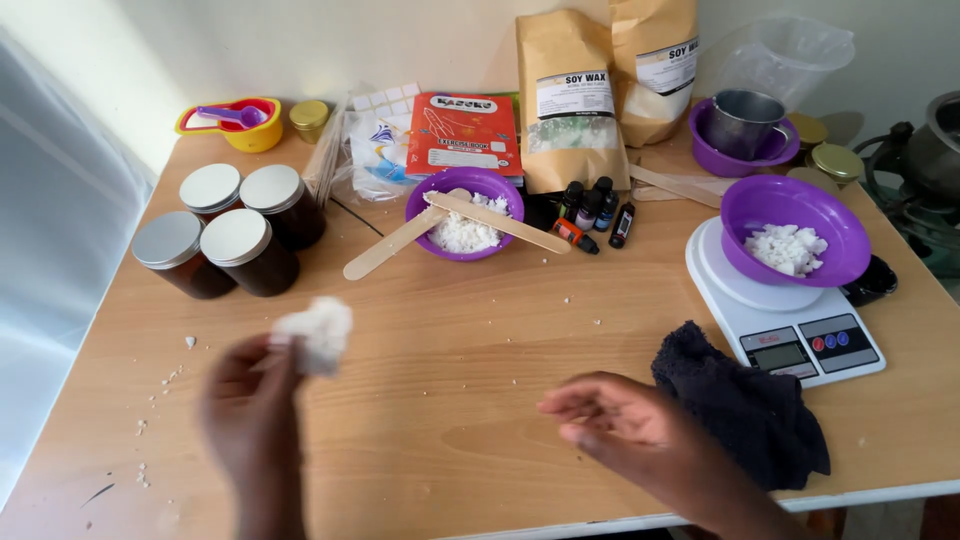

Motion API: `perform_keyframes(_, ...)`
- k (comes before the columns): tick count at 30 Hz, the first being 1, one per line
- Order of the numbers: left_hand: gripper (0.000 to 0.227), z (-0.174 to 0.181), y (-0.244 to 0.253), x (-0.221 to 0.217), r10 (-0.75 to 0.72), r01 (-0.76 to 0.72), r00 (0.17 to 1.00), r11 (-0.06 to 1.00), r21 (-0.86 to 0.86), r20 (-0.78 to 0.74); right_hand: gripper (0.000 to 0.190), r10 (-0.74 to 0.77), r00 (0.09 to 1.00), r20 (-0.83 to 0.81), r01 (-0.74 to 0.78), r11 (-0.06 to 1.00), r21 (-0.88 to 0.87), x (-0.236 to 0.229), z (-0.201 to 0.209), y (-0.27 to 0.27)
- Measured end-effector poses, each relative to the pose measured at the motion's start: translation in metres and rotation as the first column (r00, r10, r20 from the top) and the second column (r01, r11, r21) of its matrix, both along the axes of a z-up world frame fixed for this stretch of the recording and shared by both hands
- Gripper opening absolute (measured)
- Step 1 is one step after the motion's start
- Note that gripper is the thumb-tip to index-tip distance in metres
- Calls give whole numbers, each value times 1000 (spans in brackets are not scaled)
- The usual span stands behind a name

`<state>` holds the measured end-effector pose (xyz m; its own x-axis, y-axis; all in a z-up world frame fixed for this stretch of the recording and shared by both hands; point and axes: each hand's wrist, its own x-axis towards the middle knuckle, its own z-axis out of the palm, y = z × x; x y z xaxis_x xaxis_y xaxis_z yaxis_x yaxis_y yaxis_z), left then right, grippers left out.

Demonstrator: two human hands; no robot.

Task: Cleaning spilled wax and organizing materials on a candle making workbench

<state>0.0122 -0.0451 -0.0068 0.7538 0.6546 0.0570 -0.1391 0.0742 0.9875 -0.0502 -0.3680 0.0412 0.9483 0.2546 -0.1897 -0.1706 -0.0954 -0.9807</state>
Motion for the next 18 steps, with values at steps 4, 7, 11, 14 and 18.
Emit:
perform_keyframes(4, 13, -2, -89, -14, -214, 219, 972, 975, 44, -94, 61, 5, 999, 39, -5, 1000, -17, 8, -8, 35)
perform_keyframes(7, 7, 18, -129, -26, -383, 429, 885, 891, 145, -266, 59, -1, 995, 98, -11, 993, 121, 16, -13, 49)
perform_keyframes(11, 4, 20, -142, -23, -472, 434, 848, 880, -196, -242, 37, -206, 978, 23, 192, 944, 269, 32, -52, 38)
perform_keyframes(14, 4, 11, -137, -19, -484, 410, 864, 838, -361, -141, 27, -227, 973, -45, 226, 898, 377, 32, -60, 22)
perform_keyframes(18, 3, 22, -132, -18, -383, 263, 912, 823, -504, -148, 19, -333, 935, -119, 353, 872, 338, 32, -54, 9)
